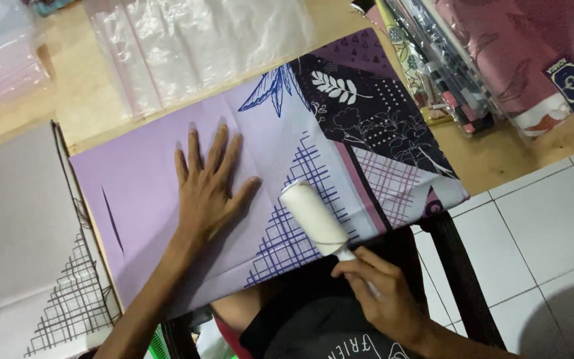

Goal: The person uses a white lint roller to smooth and clean a patterned fabric laid out on a wooden table. They roll the tool back and forth across the surface, occasionally adjusting the fabric with their left hand to ensure even coverage.

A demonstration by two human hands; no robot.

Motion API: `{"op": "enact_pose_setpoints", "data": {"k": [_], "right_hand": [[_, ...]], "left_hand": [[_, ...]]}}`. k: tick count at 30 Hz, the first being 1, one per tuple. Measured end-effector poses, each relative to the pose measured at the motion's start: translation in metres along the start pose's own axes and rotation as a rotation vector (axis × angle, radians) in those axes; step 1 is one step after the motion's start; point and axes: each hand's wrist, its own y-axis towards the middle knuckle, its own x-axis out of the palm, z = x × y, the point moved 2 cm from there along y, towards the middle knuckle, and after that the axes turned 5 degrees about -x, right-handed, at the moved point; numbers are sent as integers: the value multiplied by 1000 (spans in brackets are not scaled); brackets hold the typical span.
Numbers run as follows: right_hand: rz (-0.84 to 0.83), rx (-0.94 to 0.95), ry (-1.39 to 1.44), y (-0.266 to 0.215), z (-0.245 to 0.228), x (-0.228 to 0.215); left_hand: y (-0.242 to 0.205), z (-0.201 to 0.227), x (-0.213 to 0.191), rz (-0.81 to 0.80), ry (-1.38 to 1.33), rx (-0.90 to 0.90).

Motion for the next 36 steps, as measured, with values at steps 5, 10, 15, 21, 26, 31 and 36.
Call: {"op": "enact_pose_setpoints", "data": {"k": [5,10,15,21,26,31,36], "right_hand": [[78,59,-115,2,20,-12],[238,219,-237,-1,49,-62],[374,272,-485,7,54,-119],[391,-11,-547,7,23,-93],[159,-69,-389,19,7,-37],[85,-52,-291,31,27,-40],[251,185,-390,34,37,-82]], "left_hand": [[1,-4,4,15,31,0],[-2,-4,3,63,54,18],[-1,-5,2,21,-1,-8],[-3,-5,3,63,11,5],[-3,-5,1,82,-4,8],[-2,-3,-2,102,13,10],[-4,-10,10,64,23,-5]]}}
